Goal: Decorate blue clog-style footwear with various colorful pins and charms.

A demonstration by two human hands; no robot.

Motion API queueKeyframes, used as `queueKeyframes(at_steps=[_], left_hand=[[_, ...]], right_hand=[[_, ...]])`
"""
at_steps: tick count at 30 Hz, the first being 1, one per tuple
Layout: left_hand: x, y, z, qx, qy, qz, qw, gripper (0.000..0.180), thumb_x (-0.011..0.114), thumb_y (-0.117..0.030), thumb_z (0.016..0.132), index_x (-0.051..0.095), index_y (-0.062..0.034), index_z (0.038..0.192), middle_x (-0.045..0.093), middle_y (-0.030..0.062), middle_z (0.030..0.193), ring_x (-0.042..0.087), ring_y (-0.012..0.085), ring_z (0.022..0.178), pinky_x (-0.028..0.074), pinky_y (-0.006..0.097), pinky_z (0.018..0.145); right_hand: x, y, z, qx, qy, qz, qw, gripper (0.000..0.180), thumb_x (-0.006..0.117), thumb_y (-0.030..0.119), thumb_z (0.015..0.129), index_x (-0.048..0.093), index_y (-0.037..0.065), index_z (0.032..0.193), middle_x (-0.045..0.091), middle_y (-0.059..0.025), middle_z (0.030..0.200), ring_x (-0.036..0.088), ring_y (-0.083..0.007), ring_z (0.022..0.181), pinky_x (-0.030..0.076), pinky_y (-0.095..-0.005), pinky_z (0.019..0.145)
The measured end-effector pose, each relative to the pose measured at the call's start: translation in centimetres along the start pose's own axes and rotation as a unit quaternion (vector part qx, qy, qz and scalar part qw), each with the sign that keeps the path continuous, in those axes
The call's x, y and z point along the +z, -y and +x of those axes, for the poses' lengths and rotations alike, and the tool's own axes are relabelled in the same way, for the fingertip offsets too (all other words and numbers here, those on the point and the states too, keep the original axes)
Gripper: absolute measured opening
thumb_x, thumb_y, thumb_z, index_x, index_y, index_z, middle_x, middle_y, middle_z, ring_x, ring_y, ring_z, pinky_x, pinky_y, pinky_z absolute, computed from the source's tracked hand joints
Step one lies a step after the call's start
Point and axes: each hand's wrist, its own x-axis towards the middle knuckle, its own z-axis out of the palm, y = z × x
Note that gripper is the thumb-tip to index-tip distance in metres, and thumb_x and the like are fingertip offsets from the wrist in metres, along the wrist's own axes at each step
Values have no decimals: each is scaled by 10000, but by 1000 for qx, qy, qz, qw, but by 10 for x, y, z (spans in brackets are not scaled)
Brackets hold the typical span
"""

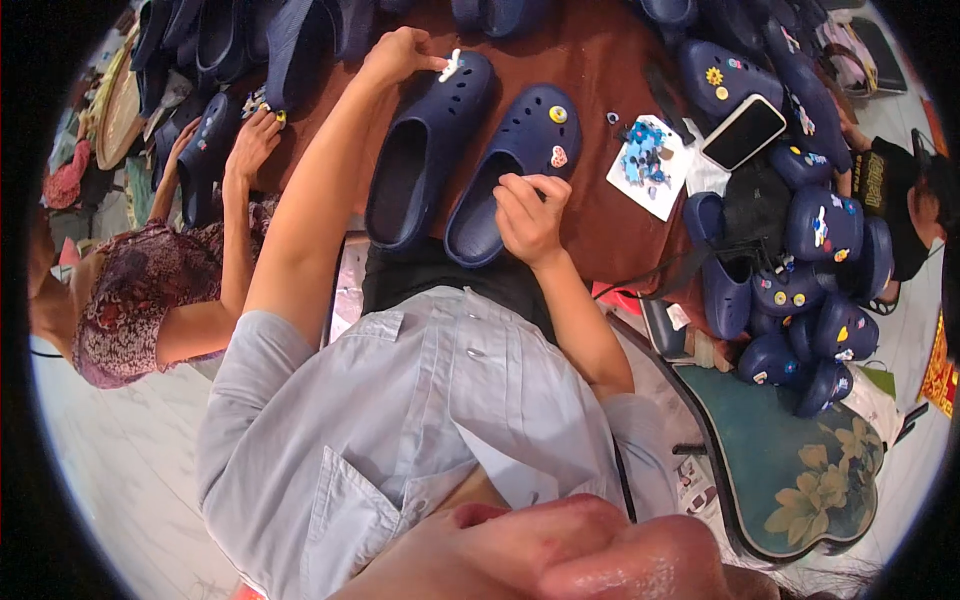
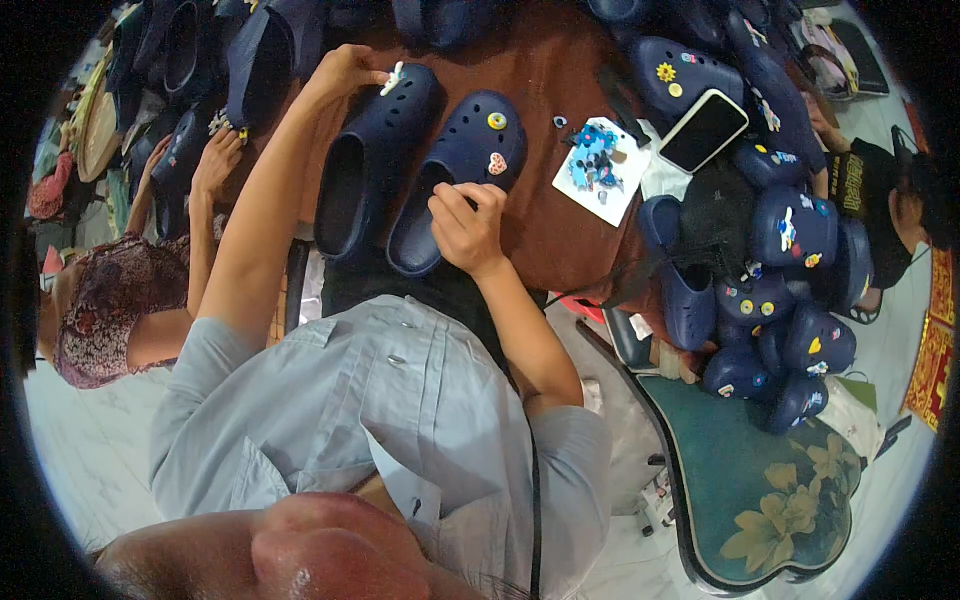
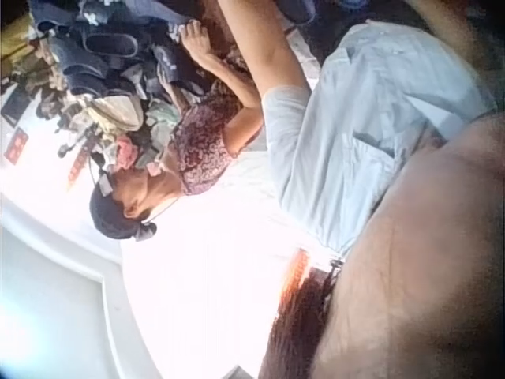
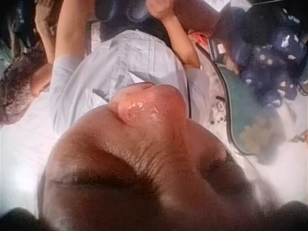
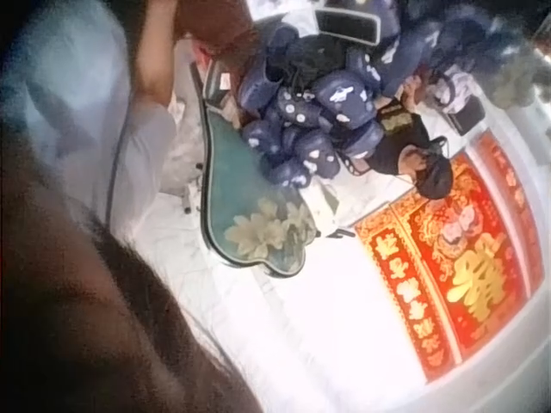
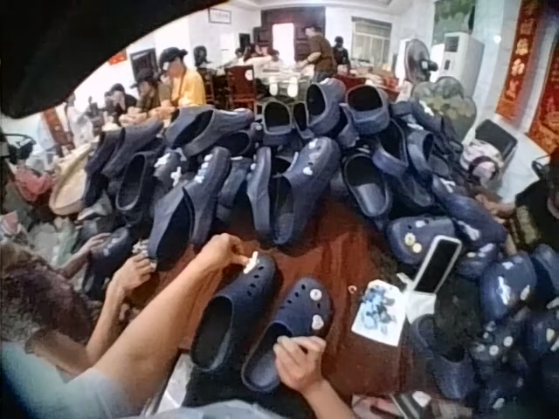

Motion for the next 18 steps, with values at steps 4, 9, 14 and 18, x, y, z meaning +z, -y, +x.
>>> queueKeyframes(at_steps=[4, 9, 14, 18], left_hand=[[-1, -26, -23, 35, -64, 17, 997, 391, 846, -328, 736, 721, -84, 1014, 743, 112, 948, 706, 313, 922, 530, 420, 800], [-6, -68, -65, 114, -93, -35, 988, 264, 762, -138, 799, 697, -31, 1031, 729, 152, 984, 700, 327, 933, 532, 404, 811], [-13, -120, -85, 237, -35, -26, 971, 224, 730, -83, 833, 689, -16, 1043, 716, 151, 996, 682, 325, 936, 530, 390, 817], [1, -155, -81, 327, -29, -55, 943, 219, 724, -98, 834, 686, -15, 1033, 710, 146, 974, 669, 340, 913, 525, 418, 800]], right_hand=[[-11, 3, 7, -3, 26, -24, 999, 228, 707, 66, 710, 688, 74, 937, 660, -39, 1100, 563, -218, 997, 410, -402, 846], [-44, -14, -2, -4, -67, -72, 995, 220, 696, 36, 771, 675, 83, 985, 653, -90, 1113, 594, -265, 990, 469, -413, 858], [-85, -65, -9, 171, -113, -180, 962, 191, 672, -35, 813, 669, 35, 991, 659, -113, 1031, 576, -332, 979, 438, -453, 873], [-95, -83, -21, 225, -68, -214, 948, 265, 791, 68, 765, 672, 63, 1002, 623, -94, 1049, 529, -329, 1023, 414, -444, 897]])
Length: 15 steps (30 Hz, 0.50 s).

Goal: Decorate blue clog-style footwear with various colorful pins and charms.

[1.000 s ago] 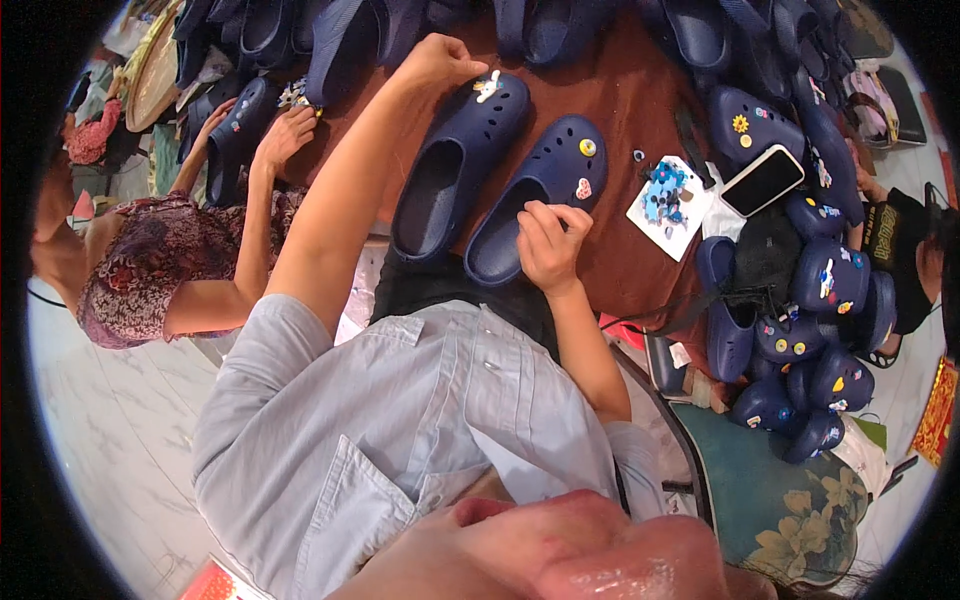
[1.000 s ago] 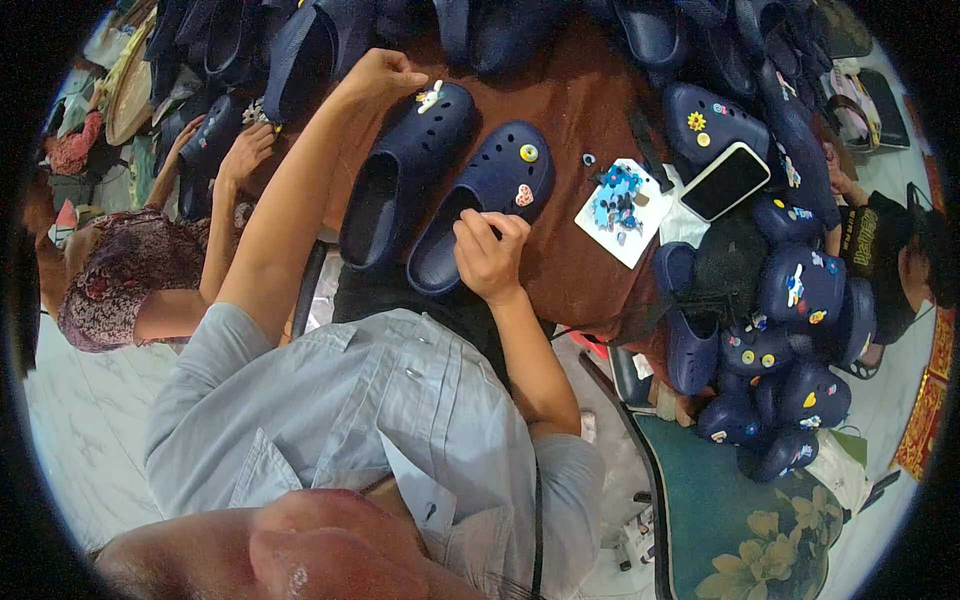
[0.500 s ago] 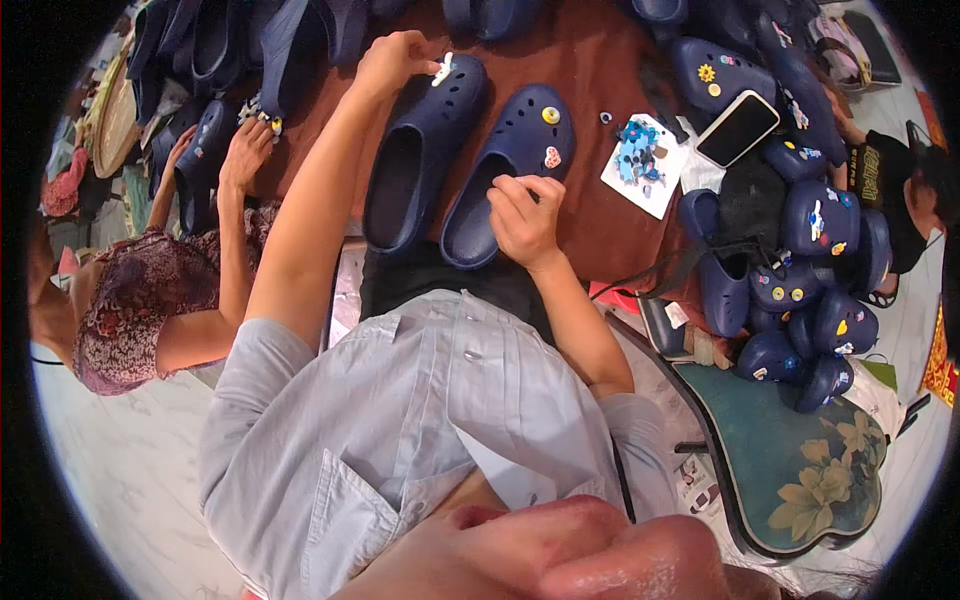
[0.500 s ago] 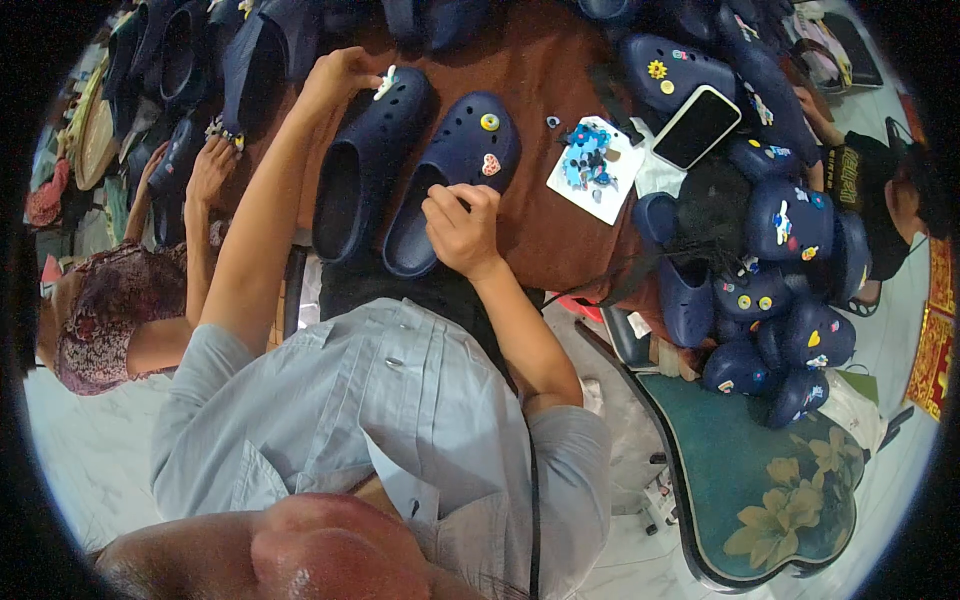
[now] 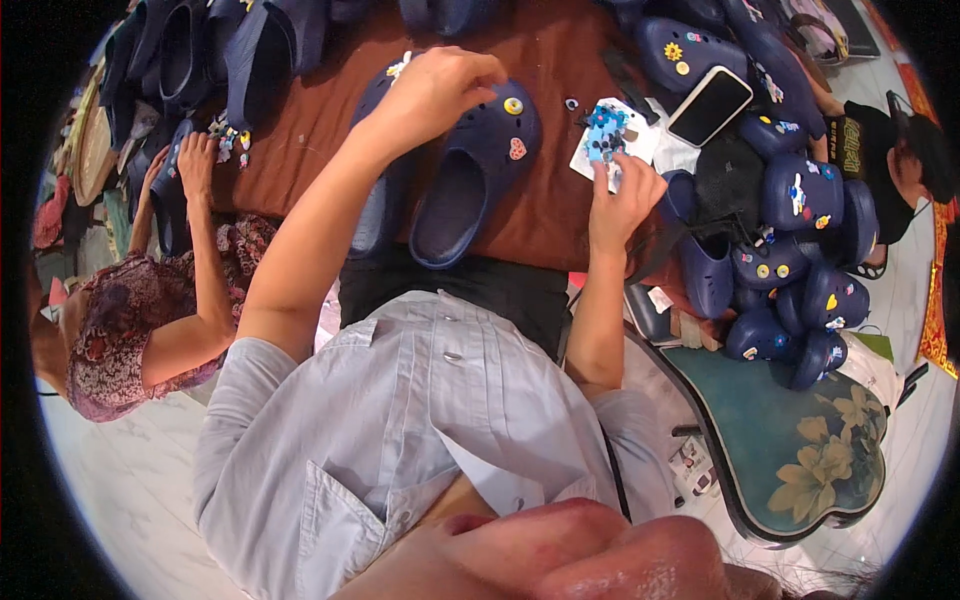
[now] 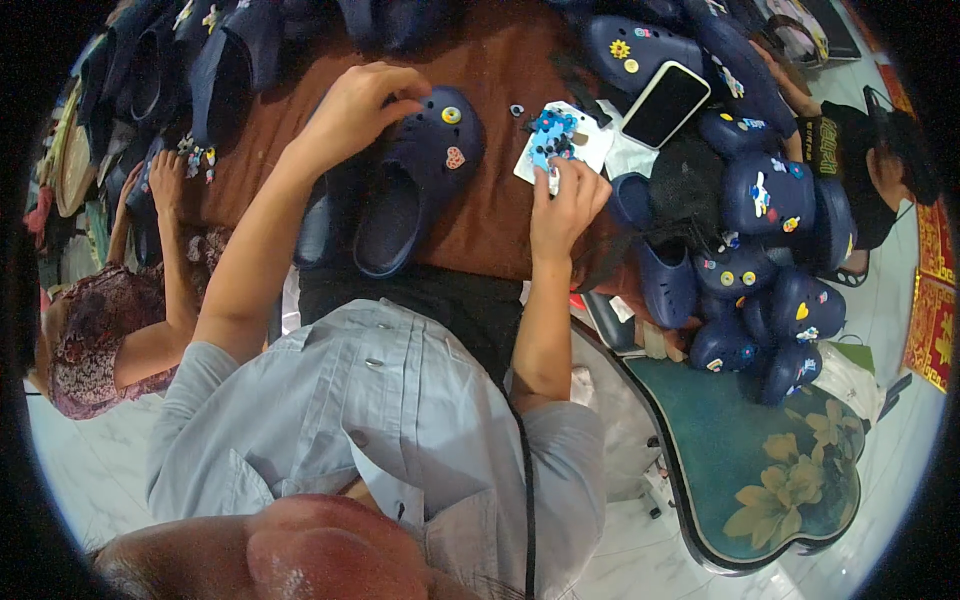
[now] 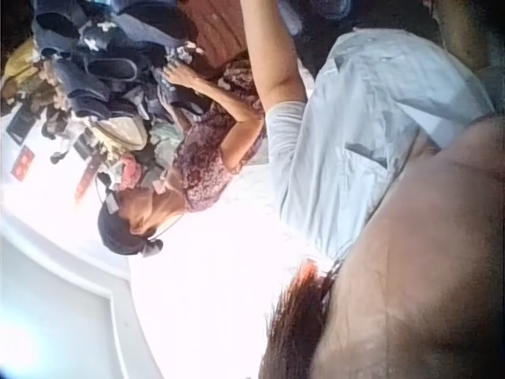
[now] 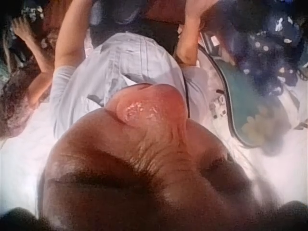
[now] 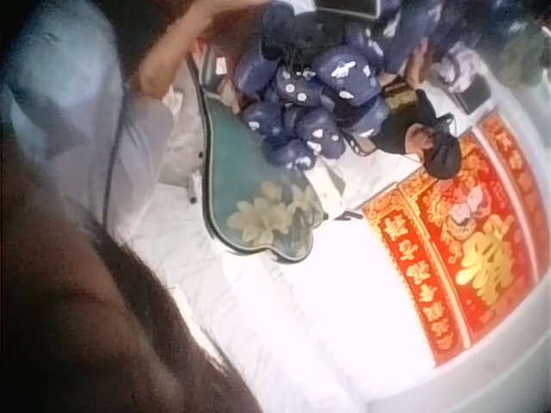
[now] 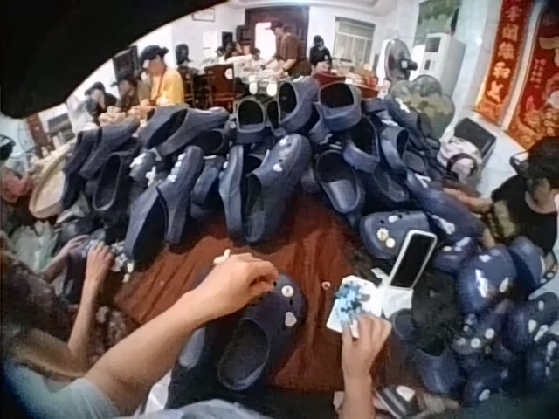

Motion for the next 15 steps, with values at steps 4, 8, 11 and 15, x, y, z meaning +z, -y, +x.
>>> queueKeyframes(at_steps=[4, 8, 11, 15], left_hand=[[27, -19, 14, -3, 41, -20, 999, 180, 726, -84, 820, 680, -17, 981, 697, 164, 922, 671, 351, 886, 527, 429, 780], [46, -33, 16, 26, 51, -9, 998, 150, 718, -101, 827, 680, -47, 961, 683, 151, 859, 665, 339, 852, 521, 437, 754], [52, -36, 15, -6, 89, -16, 996, 147, 714, -111, 832, 681, -55, 964, 677, 140, 864, 659, 335, 855, 519, 436, 758], [57, -34, 10, -14, 78, -11, 997, 167, 710, -117, 839, 687, -62, 995, 676, 125, 884, 652, 333, 851, 519, 434, 759]], right_hand=[[7, -2, -1, 26, 90, -79, 992, 349, 858, 157, 701, 674, 97, 991, 599, -76, 1046, 512, -322, 1035, 402, -458, 894], [16, -9, -6, 33, 85, -91, 992, 295, 830, 179, 742, 672, 100, 978, 602, -70, 1039, 515, -314, 1034, 402, -471, 882], [16, -17, -7, 28, 43, -80, 996, 190, 781, 152, 803, 679, 89, 951, 610, -74, 1007, 527, -310, 1005, 404, -456, 876], [14, -17, 2, 73, -14, -12, 997, 113, 739, 101, 845, 680, 41, 920, 625, -95, 967, 548, -309, 968, 423, -430, 861]])
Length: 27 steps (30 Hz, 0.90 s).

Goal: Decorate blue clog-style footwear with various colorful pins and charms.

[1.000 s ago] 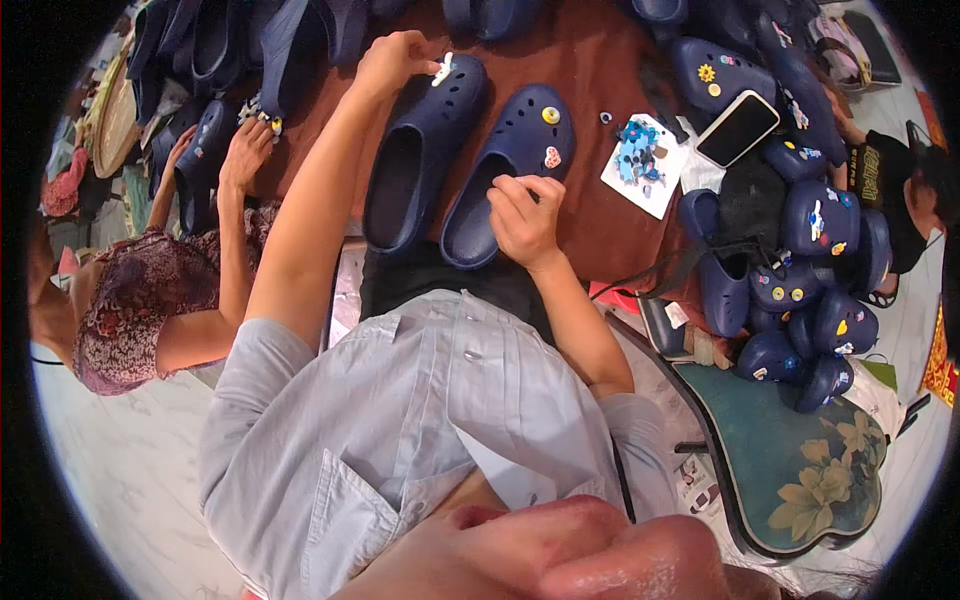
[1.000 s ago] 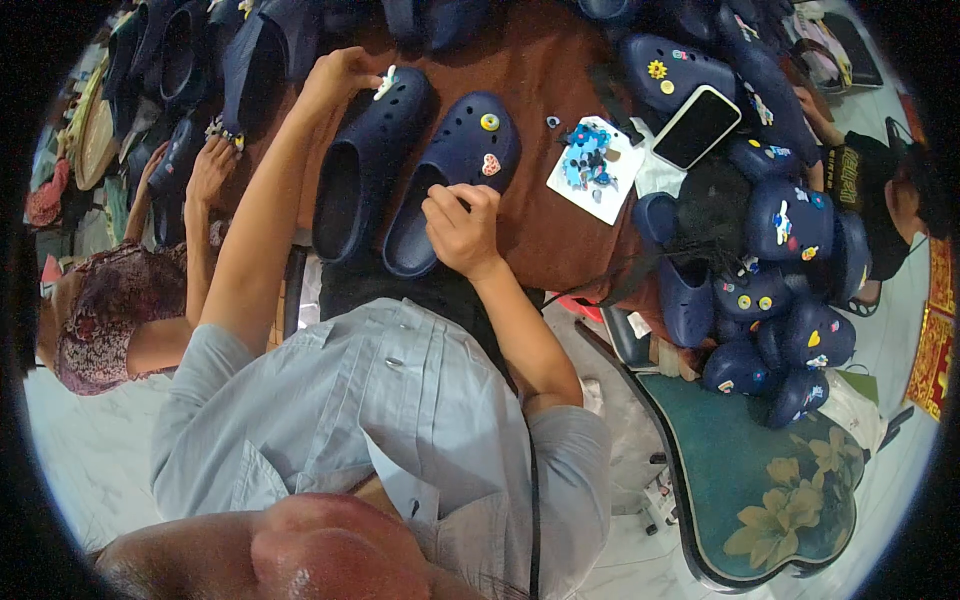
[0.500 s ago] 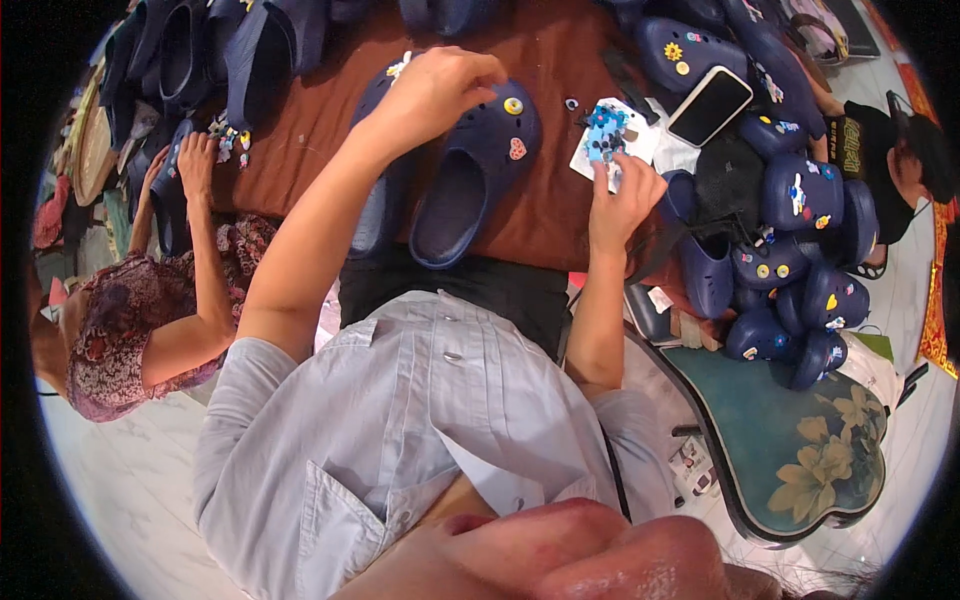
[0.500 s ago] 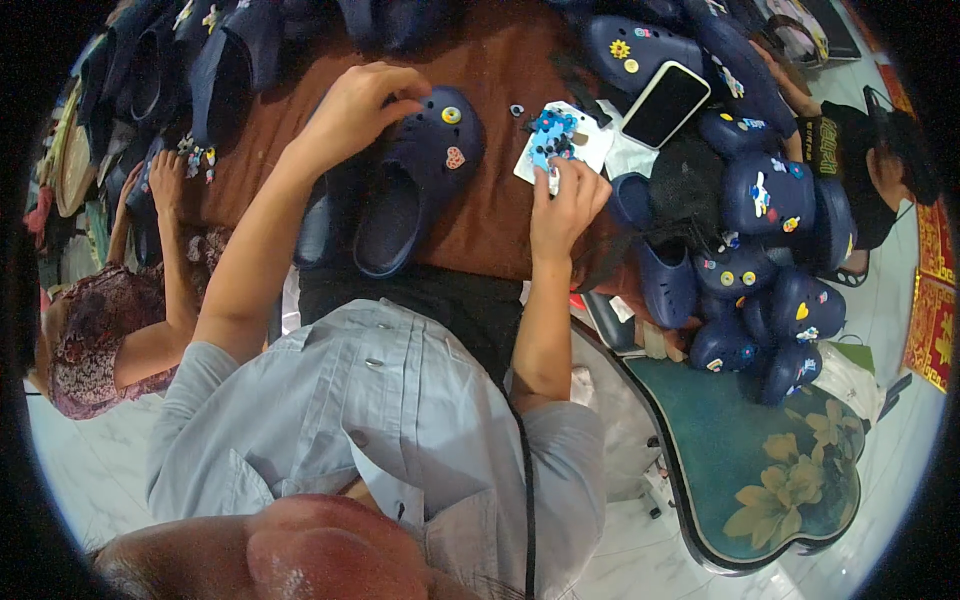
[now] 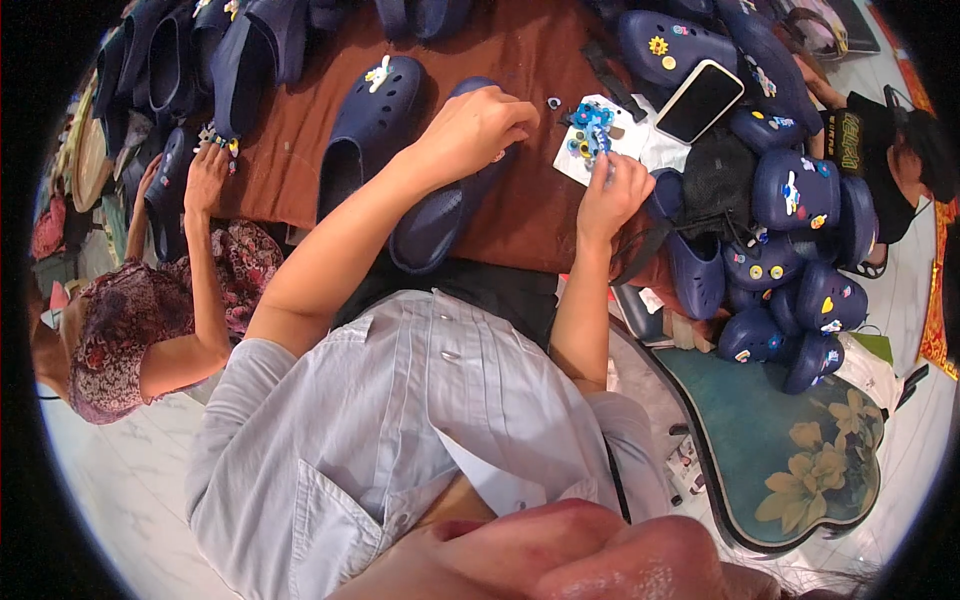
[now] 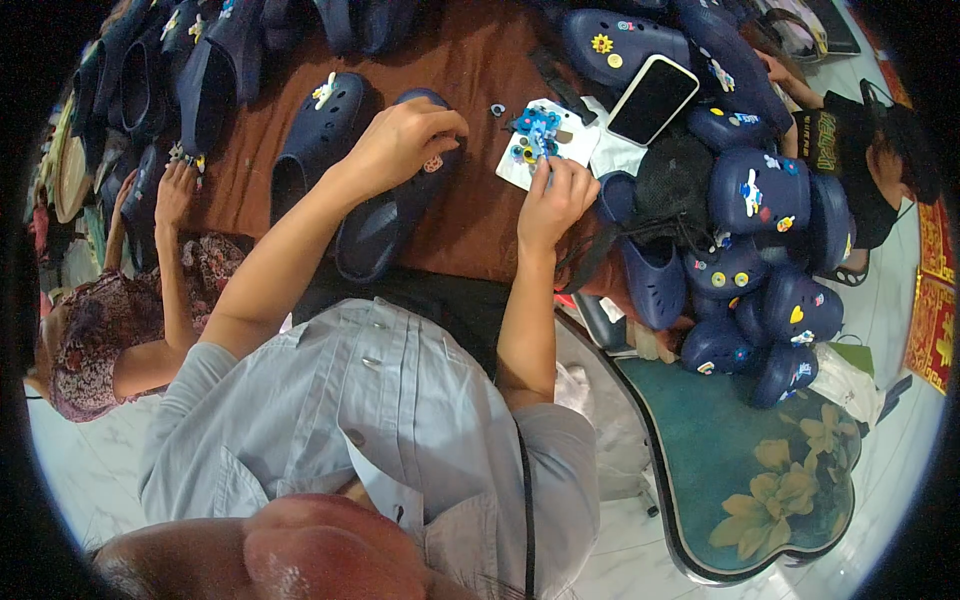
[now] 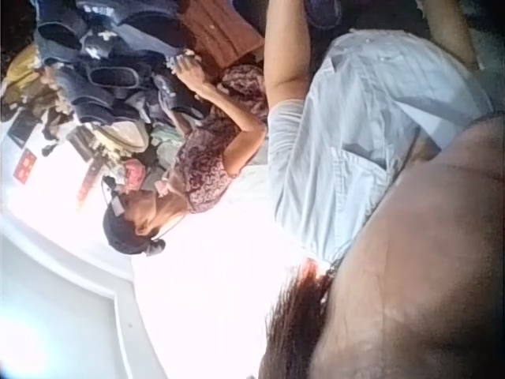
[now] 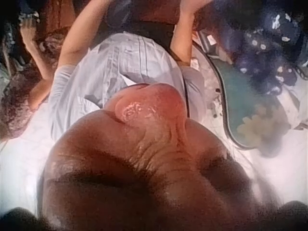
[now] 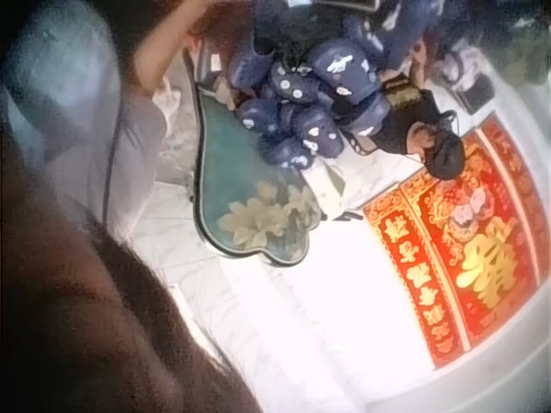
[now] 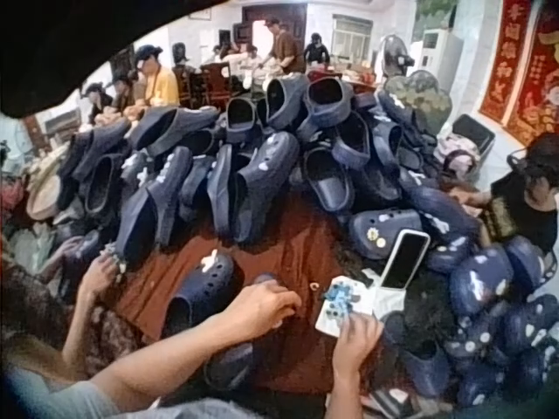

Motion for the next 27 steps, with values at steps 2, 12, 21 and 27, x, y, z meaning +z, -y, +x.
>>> queueKeyframes(at_steps=[2, 12, 21, 27], left_hand=[[2, 4, -4, -2, -49, -2, 999, 261, 723, -124, 833, 694, -85, 1089, 678, 122, 926, 647, 332, 881, 520, 432, 776], [-12, -2, -33, 28, -89, -29, 995, 296, 764, -142, 779, 722, -74, 1064, 677, 116, 1008, 618, 312, 971, 510, 418, 865], [-77, 64, -111, -310, -293, -285, 858, 125, 723, -103, 903, 737, 4, 967, 690, 5, 903, 610, 76, 810, 490, 230, 708], [-76, 143, -153, -375, -272, -459, 758, 257, 742, -207, 918, 710, 7, 1056, 631, -11, 829, 519, 56, 691, 394, 175, 616]], right_hand=[[-3, 8, 6, 23, 7, 50, 998, 104, 729, 87, 850, 675, 25, 914, 633, -105, 954, 556, -310, 958, 431, -427, 859], [-25, 82, 6, -8, 195, 293, 936, 113, 718, 102, 881, 668, 1, 891, 649, -115, 938, 567, -289, 918, 434, -383, 858], [1, 117, -10, -132, 184, 244, 943, 414, 747, 266, 875, 656, 51, 1217, 588, -139, 1178, 512, -331, 1092, 425, -439, 934], [16, 130, -24, -191, 199, 200, 940, 424, 739, 332, 881, 662, 82, 1214, 526, -149, 1320, 449, -353, 1187, 382, -468, 1013]])
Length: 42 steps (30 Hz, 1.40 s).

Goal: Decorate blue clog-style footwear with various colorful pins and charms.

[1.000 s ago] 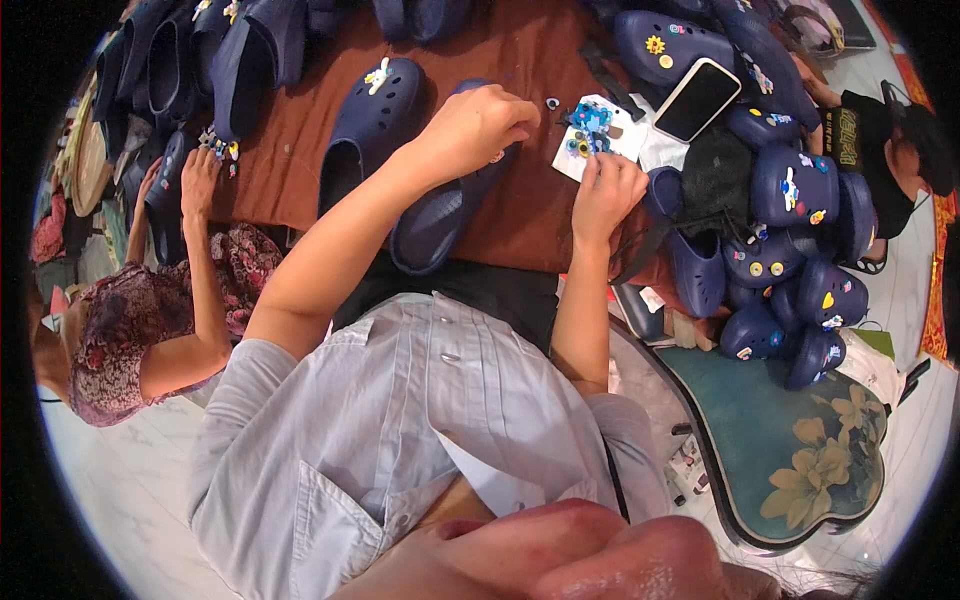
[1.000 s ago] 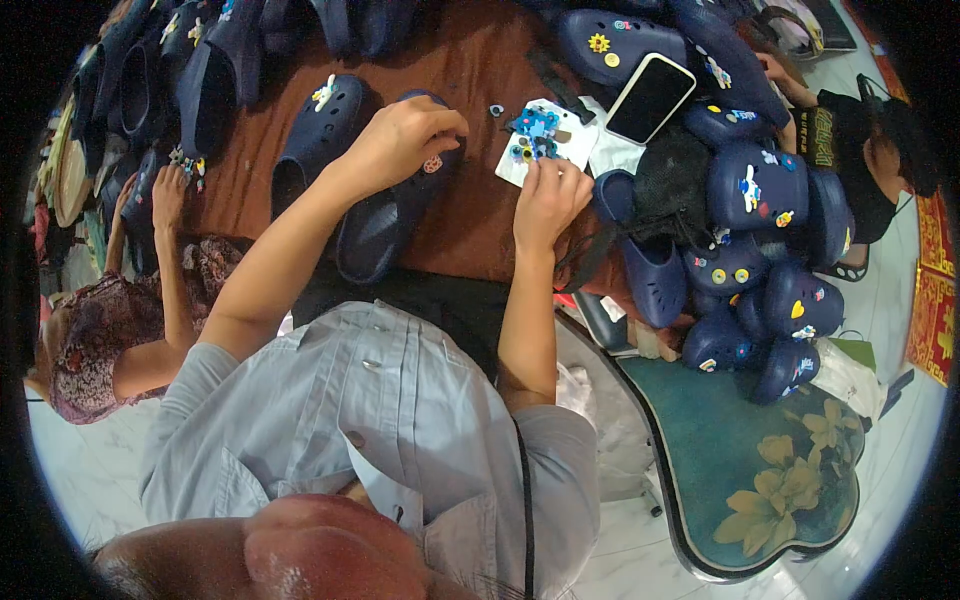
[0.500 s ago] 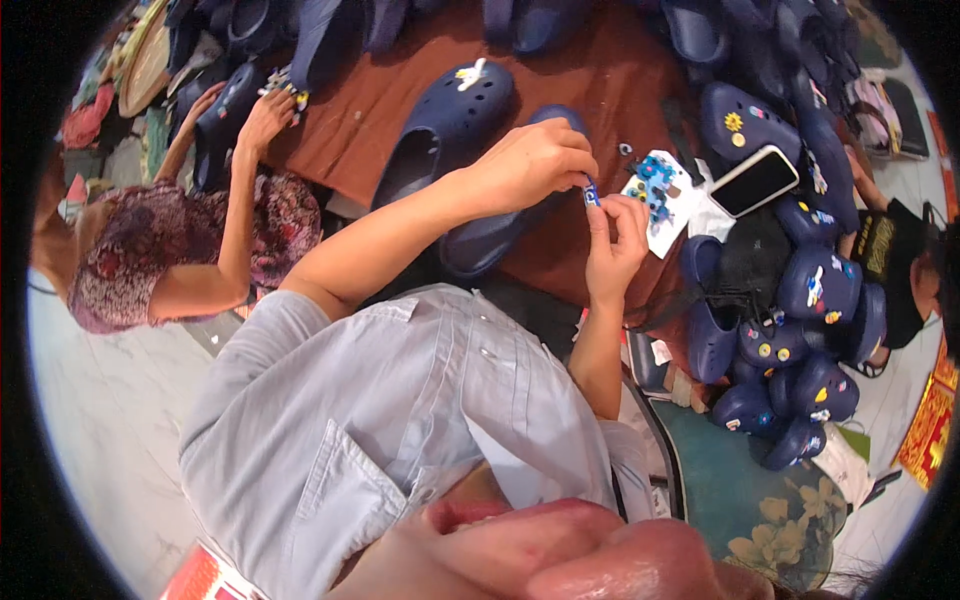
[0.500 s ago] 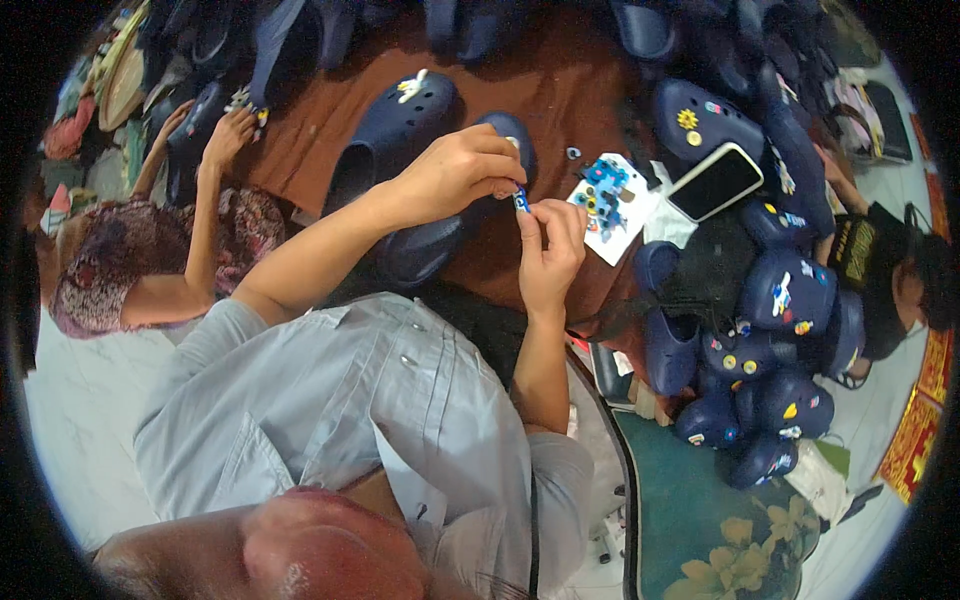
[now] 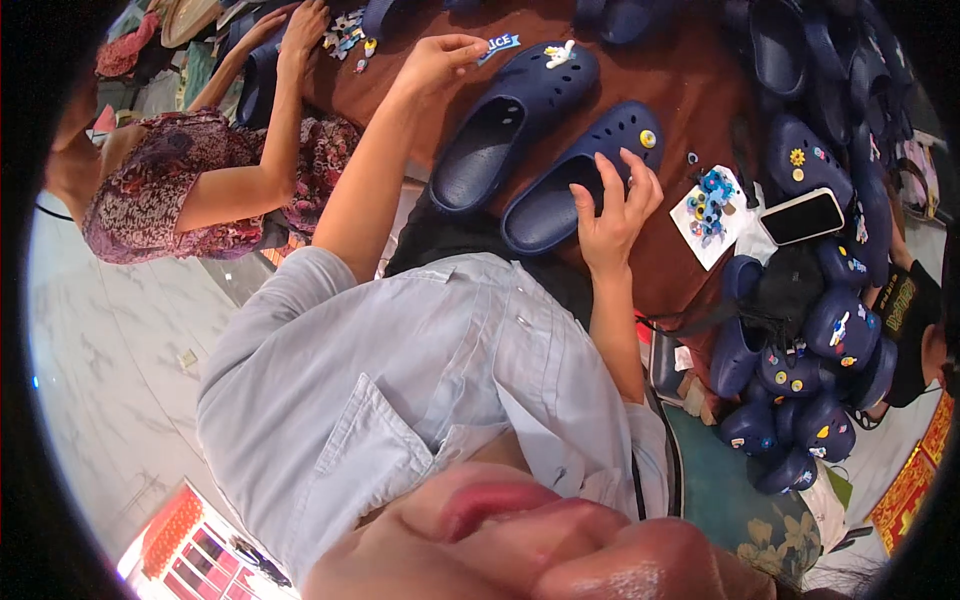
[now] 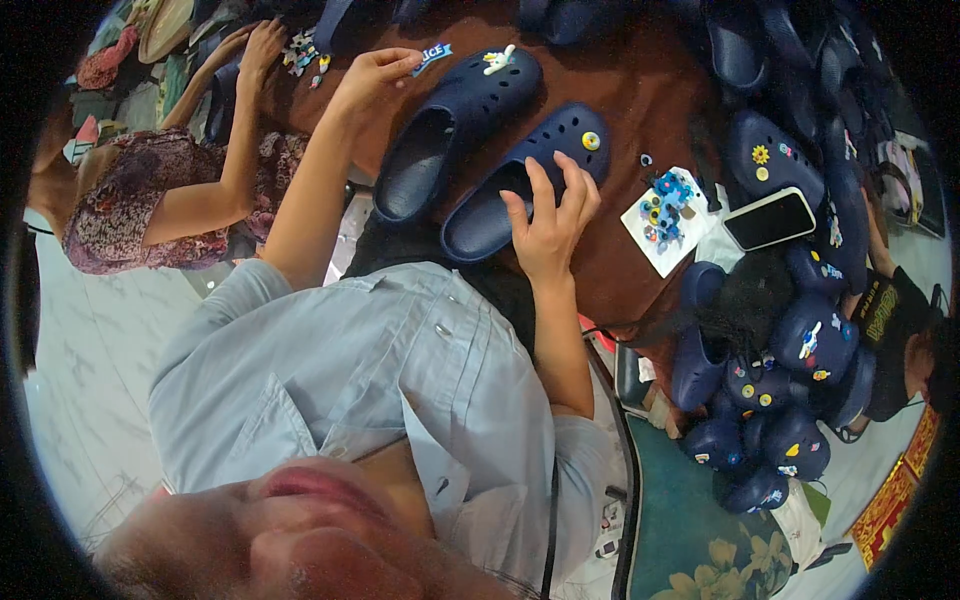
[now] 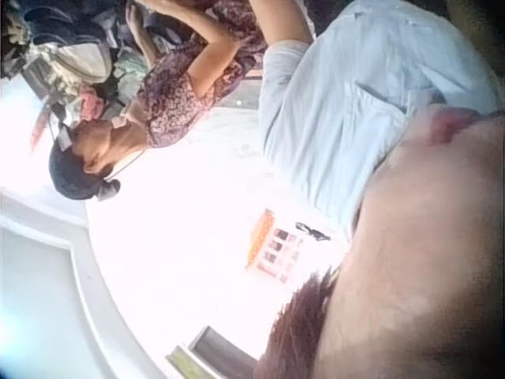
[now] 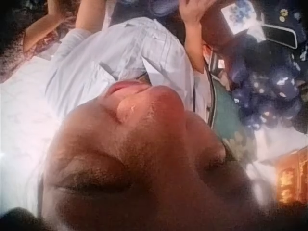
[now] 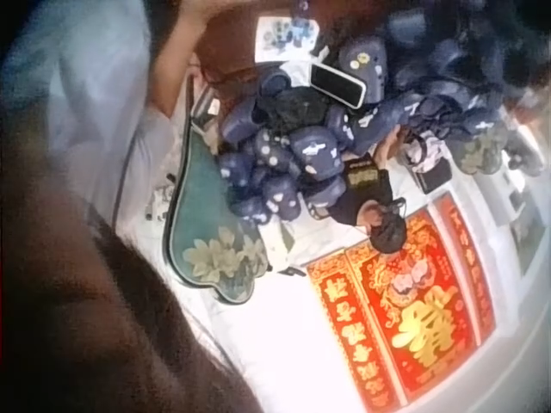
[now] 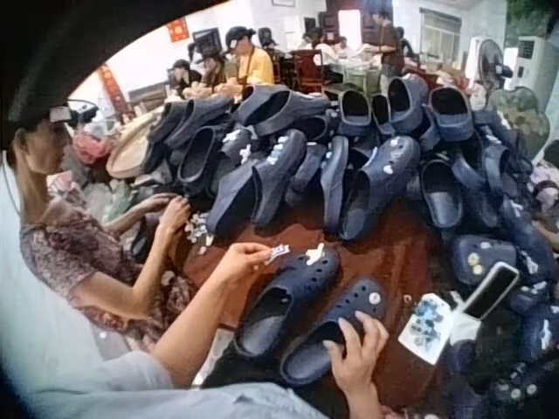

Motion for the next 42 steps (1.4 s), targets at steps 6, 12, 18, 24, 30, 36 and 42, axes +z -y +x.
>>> queueKeyframes(at_steps=[6, 12, 18, 24, 30, 36, 42], left_hand=[[26, 10, 2, -14, -20, 51, 998, 248, 755, -170, 889, 719, 10, 1057, 688, 39, 902, 566, 96, 747, 439, 214, 707], [42, -16, 25, 112, 133, 247, 953, 233, 745, -175, 889, 729, 38, 983, 708, 45, 882, 623, 118, 827, 494, 269, 768], [64, -60, 62, 134, 276, 552, 776, 207, 757, -178, 830, 720, -30, 969, 709, 106, 892, 650, 204, 782, 519, 328, 745], [122, -82, 105, 282, 459, 634, 554, 130, 737, -144, 752, 746, -41, 830, 699, 151, 722, 682, 285, 657, 523, 383, 613], [129, -49, 132, 207, 511, 628, 549, 89, 751, -90, 739, 747, -41, 813, 722, 105, 714, 692, 241, 656, 529, 367, 583], [129, -53, 129, 243, 480, 670, 511, 108, 765, -114, 725, 753, -53, 813, 711, 128, 692, 701, 263, 647, 525, 386, 577], [134, -58, 122, 253, 485, 700, 459, 106, 751, -123, 739, 742, -63, 825, 710, 143, 725, 704, 305, 692, 536, 402, 608]], right_hand=[[20, -10, -15, 1, -33, 26, 999, 381, 676, 184, 888, 643, 94, 1257, 521, -155, 1354, 441, -349, 1209, 361, -467, 1039], [28, -15, -17, 12, -70, 62, 996, 379, 595, 121, 869, 648, 61, 1240, 570, -157, 1314, 462, -339, 1185, 363, -447, 1040], [27, -14, -14, 12, -72, 67, 995, 382, 603, 122, 855, 652, 51, 1227, 583, -149, 1296, 480, -334, 1166, 368, -445, 1033], [28, -19, -15, 16, -87, 70, 994, 378, 616, 119, 845, 663, 58, 1215, 590, -136, 1291, 486, -327, 1167, 369, -446, 1033], [28, -16, -14, 21, -83, 86, 993, 397, 638, 123, 818, 671, 65, 1208, 594, -118, 1290, 488, -329, 1165, 371, -445, 1030], [27, -17, -15, 26, -88, 83, 992, 396, 642, 131, 813, 675, 69, 1203, 596, -112, 1291, 491, -331, 1162, 371, -447, 1030], [30, -18, -16, 21, -92, 87, 992, 393, 636, 153, 827, 673, 72, 1210, 596, -111, 1290, 491, -329, 1157, 370, -448, 1029]])
